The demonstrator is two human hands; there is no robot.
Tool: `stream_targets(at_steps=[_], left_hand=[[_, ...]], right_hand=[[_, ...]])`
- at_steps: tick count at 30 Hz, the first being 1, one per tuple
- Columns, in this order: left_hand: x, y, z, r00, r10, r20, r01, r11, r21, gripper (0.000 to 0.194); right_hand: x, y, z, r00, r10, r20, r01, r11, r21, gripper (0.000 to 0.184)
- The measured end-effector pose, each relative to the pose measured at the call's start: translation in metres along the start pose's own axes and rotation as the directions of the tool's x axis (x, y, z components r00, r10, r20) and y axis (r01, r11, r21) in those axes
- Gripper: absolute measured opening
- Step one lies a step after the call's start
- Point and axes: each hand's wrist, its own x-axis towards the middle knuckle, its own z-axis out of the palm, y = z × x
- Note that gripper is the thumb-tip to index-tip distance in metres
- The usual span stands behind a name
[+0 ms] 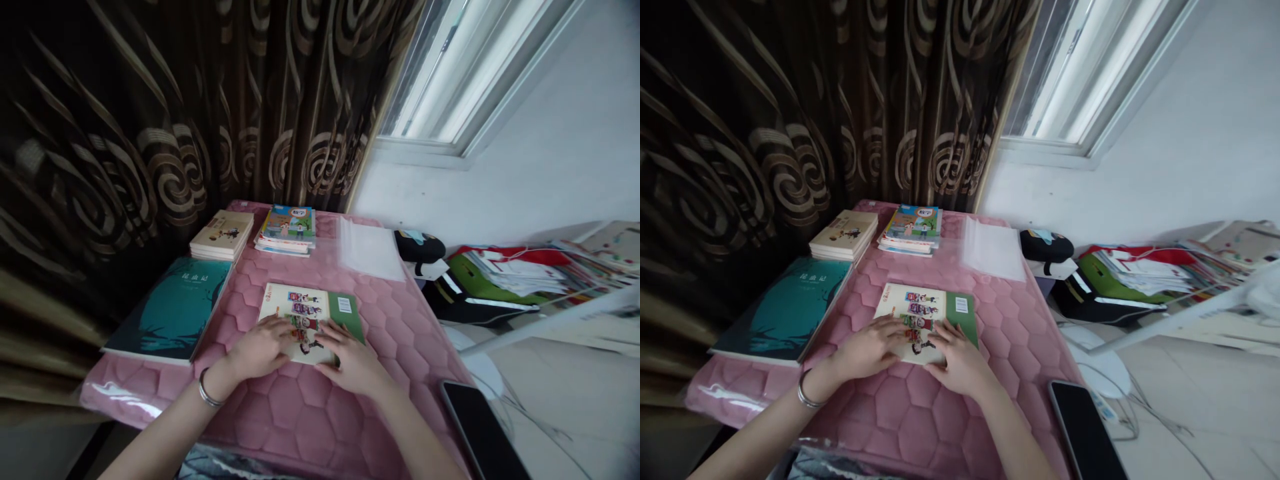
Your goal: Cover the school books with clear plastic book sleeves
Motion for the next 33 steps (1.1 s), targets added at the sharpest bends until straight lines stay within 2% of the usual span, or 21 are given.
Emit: stream_targets(at_steps=[10, 12, 13, 15, 17, 19, 21, 24, 27, 30, 33], left_hand=[[0.0, -0.001, -0.001, 1.0, 0.01, -0.005, -0.01, 0.999, 0.042, 0.035], [-0.001, -0.005, -0.007, 0.998, -0.056, -0.014, 0.057, 0.998, 0.014, 0.034], [-0.002, -0.01, -0.011, 0.992, -0.126, -0.032, 0.125, 0.992, -0.006, 0.035], [-0.005, -0.022, -0.019, 0.947, -0.311, -0.076, 0.307, 0.95, -0.064, 0.035], [-0.011, -0.035, -0.026, 0.871, -0.483, -0.093, 0.47, 0.873, -0.13, 0.033], [-0.018, -0.044, -0.03, 0.808, -0.584, -0.075, 0.566, 0.806, -0.174, 0.03], [-0.026, -0.045, -0.03, 0.782, -0.622, -0.039, 0.601, 0.769, -0.219, 0.03], [-0.038, -0.034, -0.025, 0.819, -0.573, 0.018, 0.551, 0.779, -0.299, 0.035], [-0.049, -0.021, -0.018, 0.863, -0.505, 0.001, 0.483, 0.826, -0.291, 0.042], [-0.054, -0.017, -0.011, 0.872, -0.488, -0.04, 0.462, 0.847, -0.262, 0.048], [-0.054, -0.019, -0.004, 0.864, -0.497, -0.078, 0.466, 0.849, -0.248, 0.045]], right_hand=[[-0.001, 0.003, 0.001, 1.0, 0.0, 0.012, 0.0, 1.0, 0.012, 0.05], [-0.001, 0.004, 0.001, 1.0, -0.002, -0.001, 0.002, 1.0, 0.015, 0.047], [-0.002, 0.004, 0.001, 1.0, -0.007, -0.011, 0.007, 1.0, 0.015, 0.046], [-0.005, 0.004, 0.003, 0.999, -0.025, -0.036, 0.025, 1.0, 0.009, 0.044], [-0.011, 0.003, 0.008, 0.997, -0.034, -0.072, 0.034, 0.999, -0.004, 0.042], [-0.021, 0.004, 0.015, 0.992, -0.018, -0.126, 0.017, 1.0, -0.012, 0.039], [-0.034, 0.009, 0.025, 0.979, 0.014, -0.202, -0.016, 1.0, -0.012, 0.036], [-0.055, 0.022, 0.038, 0.939, 0.077, -0.336, -0.076, 0.997, 0.014, 0.034], [-0.074, 0.036, 0.041, 0.895, 0.153, -0.42, -0.131, 0.988, 0.082, 0.033], [-0.085, 0.046, 0.035, 0.877, 0.218, -0.428, -0.159, 0.973, 0.169, 0.033], [-0.087, 0.05, 0.029, 0.858, 0.287, -0.427, -0.202, 0.951, 0.233, 0.034]])
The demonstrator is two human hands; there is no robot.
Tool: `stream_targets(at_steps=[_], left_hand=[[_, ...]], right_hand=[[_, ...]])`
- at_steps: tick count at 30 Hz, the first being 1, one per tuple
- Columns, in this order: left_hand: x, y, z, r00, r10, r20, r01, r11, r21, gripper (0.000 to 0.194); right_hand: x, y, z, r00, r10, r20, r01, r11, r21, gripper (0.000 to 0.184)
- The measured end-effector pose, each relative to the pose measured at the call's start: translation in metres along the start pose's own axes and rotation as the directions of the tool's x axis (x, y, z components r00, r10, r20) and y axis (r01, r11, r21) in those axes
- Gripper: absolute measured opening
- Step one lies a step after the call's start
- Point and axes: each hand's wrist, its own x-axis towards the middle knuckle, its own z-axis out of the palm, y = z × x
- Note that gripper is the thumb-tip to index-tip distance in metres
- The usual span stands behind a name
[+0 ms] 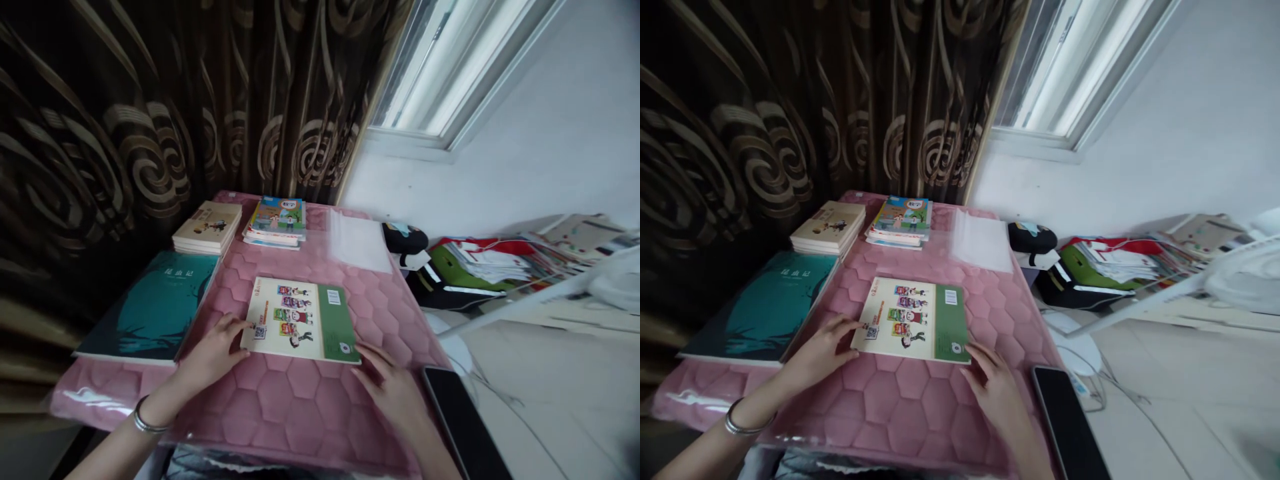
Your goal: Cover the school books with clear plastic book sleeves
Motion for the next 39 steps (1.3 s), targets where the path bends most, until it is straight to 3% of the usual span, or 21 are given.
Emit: stream_targets(at_steps=[5, 12, 19, 29, 39], left_hand=[[0.001, 0.001, 0.005, 0.998, 0.03, -0.048, -0.029, 0.999, 0.015, 0.041], [-0.003, 0.0, 0.01, 0.996, 0.064, -0.064, -0.06, 0.997, 0.054, 0.036], [-0.002, -0.001, 0.012, 0.994, 0.078, -0.079, -0.073, 0.996, 0.053, 0.036], [-0.002, -0.002, 0.012, 0.993, 0.077, -0.094, -0.073, 0.996, 0.053, 0.033], [-0.001, -0.002, 0.013, 0.987, 0.112, -0.119, -0.105, 0.992, 0.064, 0.03]], right_hand=[[0.003, -0.006, -0.001, 0.997, 0.071, -0.017, -0.07, 0.998, 0.005, 0.034], [0.003, -0.006, -0.001, 0.999, 0.034, -0.032, -0.032, 0.998, 0.048, 0.022], [0.005, 0.004, -0.008, 0.997, 0.007, 0.076, -0.009, 0.999, 0.031, 0.021], [0.019, -0.004, -0.018, 0.977, -0.026, 0.211, 0.028, 1.0, -0.009, 0.019], [0.021, -0.007, -0.016, 0.972, -0.036, 0.232, 0.037, 0.999, 0.003, 0.024]])
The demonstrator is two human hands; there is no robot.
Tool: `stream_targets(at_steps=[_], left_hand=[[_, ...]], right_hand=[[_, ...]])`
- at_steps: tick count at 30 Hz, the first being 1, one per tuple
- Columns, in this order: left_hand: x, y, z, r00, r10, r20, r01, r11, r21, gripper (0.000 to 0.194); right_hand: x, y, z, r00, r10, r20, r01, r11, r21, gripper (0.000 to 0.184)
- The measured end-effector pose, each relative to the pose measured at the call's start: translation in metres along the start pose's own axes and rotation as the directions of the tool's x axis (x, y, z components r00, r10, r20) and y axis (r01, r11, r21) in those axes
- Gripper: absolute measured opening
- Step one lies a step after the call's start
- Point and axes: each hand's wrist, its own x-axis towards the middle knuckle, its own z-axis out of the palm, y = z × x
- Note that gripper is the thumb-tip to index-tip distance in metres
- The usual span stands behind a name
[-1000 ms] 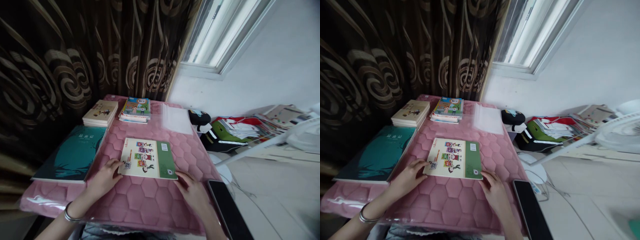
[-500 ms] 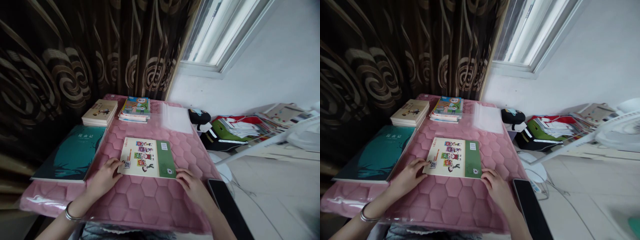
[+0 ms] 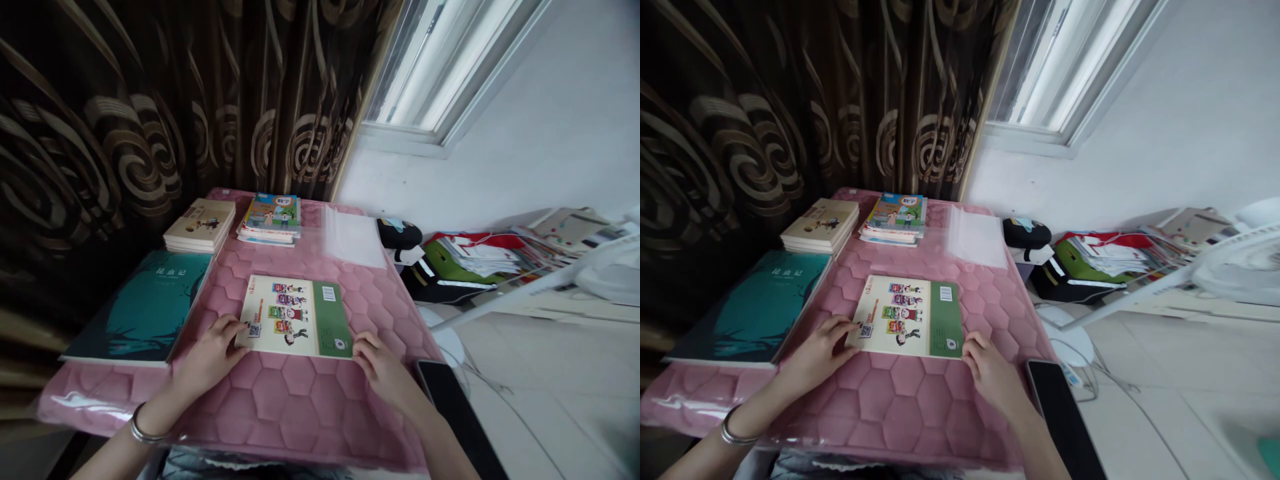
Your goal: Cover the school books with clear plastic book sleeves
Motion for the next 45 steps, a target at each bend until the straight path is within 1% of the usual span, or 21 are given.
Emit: stream_targets(at_steps=[4, 11, 14, 16, 18, 20, 24, 29, 31, 34, 38, 41, 45], left_hand=[[0.0, 0.003, 0.0, 1.0, 0.005, -0.021, -0.004, 0.999, 0.045, 0.029], [0.0, 0.008, 0.002, 1.0, 0.012, 0.007, -0.012, 0.993, 0.118, 0.034], [0.001, 0.006, 0.004, 1.0, 0.028, 0.0, -0.027, 0.991, 0.131, 0.034], [0.001, 0.005, 0.004, 0.999, 0.039, -0.016, -0.037, 0.991, 0.131, 0.033], [0.001, 0.004, 0.005, 0.998, 0.053, -0.029, -0.049, 0.99, 0.13, 0.033], [0.0, 0.003, 0.005, 0.997, 0.066, -0.038, -0.06, 0.989, 0.136, 0.032], [-0.001, 0.004, 0.004, 0.995, 0.084, -0.045, -0.076, 0.985, 0.155, 0.033], [-0.001, 0.004, 0.004, 0.995, 0.089, -0.046, -0.08, 0.982, 0.17, 0.035], [0.0, 0.004, 0.005, 0.995, 0.094, -0.043, -0.086, 0.981, 0.175, 0.036], [0.0, 0.003, 0.005, 0.993, 0.107, -0.043, -0.097, 0.98, 0.176, 0.036], [-0.001, 0.002, 0.006, 0.991, 0.12, -0.06, -0.109, 0.98, 0.168, 0.036], [-0.002, 0.002, 0.006, 0.988, 0.136, -0.071, -0.122, 0.978, 0.17, 0.036], [-0.002, 0.001, 0.007, 0.987, 0.144, -0.076, -0.13, 0.977, 0.168, 0.036]], right_hand=[[0.0, -0.002, -0.001, 1.0, 0.001, -0.001, -0.001, 1.0, -0.001, 0.023], [0.004, -0.003, -0.007, 0.998, -0.025, -0.052, 0.024, 1.0, -0.019, 0.025], [0.002, -0.001, -0.01, 0.997, -0.077, -0.02, 0.075, 0.995, -0.073, 0.025], [0.0, 0.001, -0.012, 0.991, -0.131, 0.016, 0.132, 0.981, -0.146, 0.027], [-0.002, 0.003, -0.012, 0.98, -0.192, 0.044, 0.197, 0.95, -0.242, 0.032], [-0.003, 0.006, -0.011, 0.963, -0.263, 0.055, 0.266, 0.901, -0.343, 0.037], [-0.004, 0.011, -0.007, 0.919, -0.392, 0.052, 0.361, 0.777, -0.516, 0.036], [-0.005, 0.012, -0.006, 0.873, -0.479, 0.09, 0.419, 0.644, -0.64, 0.029], [-0.006, 0.012, -0.004, 0.861, -0.501, 0.091, 0.425, 0.608, -0.671, 0.027], [-0.007, 0.013, 0.001, 0.851, -0.52, 0.077, 0.416, 0.577, -0.703, 0.028], [-0.006, 0.017, 0.006, 0.849, -0.525, 0.059, 0.407, 0.58, -0.706, 0.029], [-0.005, 0.019, 0.006, 0.867, -0.498, 0.027, 0.384, 0.632, -0.674, 0.03], [-0.002, 0.017, 0.003, 0.903, -0.43, -0.02, 0.328, 0.718, -0.614, 0.031]])
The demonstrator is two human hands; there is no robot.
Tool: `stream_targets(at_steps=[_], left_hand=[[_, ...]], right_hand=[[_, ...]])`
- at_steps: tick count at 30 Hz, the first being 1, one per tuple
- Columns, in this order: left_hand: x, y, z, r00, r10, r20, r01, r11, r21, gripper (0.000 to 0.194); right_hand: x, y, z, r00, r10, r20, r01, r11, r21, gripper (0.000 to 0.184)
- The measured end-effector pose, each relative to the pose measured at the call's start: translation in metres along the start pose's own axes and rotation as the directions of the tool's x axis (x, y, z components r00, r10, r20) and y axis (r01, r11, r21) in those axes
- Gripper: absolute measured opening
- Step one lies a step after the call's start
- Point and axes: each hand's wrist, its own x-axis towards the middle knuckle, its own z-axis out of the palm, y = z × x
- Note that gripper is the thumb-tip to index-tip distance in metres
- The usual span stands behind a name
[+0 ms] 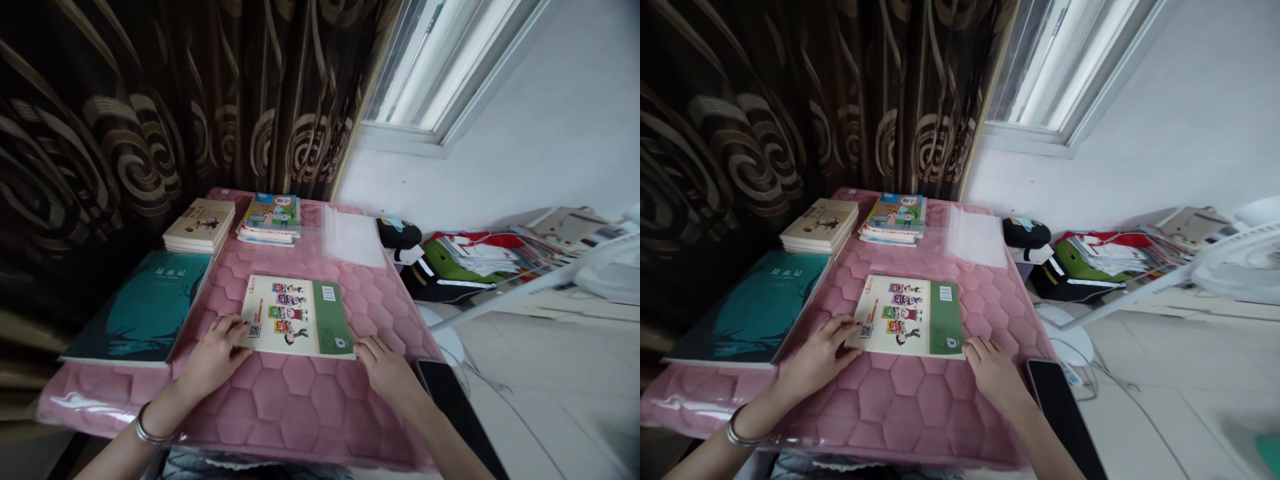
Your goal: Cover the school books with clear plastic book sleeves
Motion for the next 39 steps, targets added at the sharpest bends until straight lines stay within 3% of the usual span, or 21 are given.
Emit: stream_targets(at_steps=[8, 14, 21, 26, 28, 30, 34, 39], left_hand=[[0.006, 0.003, 0.001, 0.997, 0.071, -0.024, -0.073, 0.993, -0.091, 0.028], [0.008, 0.003, -0.002, 0.992, 0.121, -0.04, -0.125, 0.987, -0.102, 0.024], [0.011, 0.005, -0.005, 0.987, 0.151, -0.047, -0.149, 0.988, 0.042, 0.027], [0.02, 0.005, -0.003, 0.984, 0.152, -0.095, -0.142, 0.984, 0.105, 0.026], [0.024, 0.004, -0.002, 0.985, 0.12, -0.127, -0.111, 0.991, 0.076, 0.024], [0.028, 0.003, -0.001, 0.986, 0.059, -0.159, -0.058, 0.998, 0.007, 0.022], [0.037, 0.002, 0.001, 0.977, -0.146, -0.156, 0.107, 0.966, -0.235, 0.02], [0.056, -0.002, 0.002, 0.905, -0.421, -0.068, 0.354, 0.831, -0.43, 0.014]], right_hand=[[0.016, 0.003, -0.014, 0.994, 0.101, -0.034, -0.1, 0.994, 0.042, 0.033], [0.026, 0.012, -0.027, 0.989, 0.147, 0.01, -0.147, 0.986, 0.08, 0.031], [0.032, 0.008, -0.038, 0.978, 0.18, -0.106, -0.136, 0.934, 0.33, 0.025], [0.034, -0.01, -0.034, 0.986, 0.135, -0.094, -0.102, 0.951, 0.291, 0.024], [0.037, -0.012, -0.027, 0.982, 0.128, -0.14, -0.088, 0.962, 0.259, 0.017], [0.041, -0.009, -0.021, 0.969, 0.168, -0.181, -0.119, 0.961, 0.25, 0.023], [0.056, 0.004, -0.017, 0.954, 0.221, -0.202, -0.169, 0.955, 0.245, 0.028], [0.073, 0.024, -0.013, 0.943, 0.172, -0.284, -0.126, 0.977, 0.172, 0.04]])
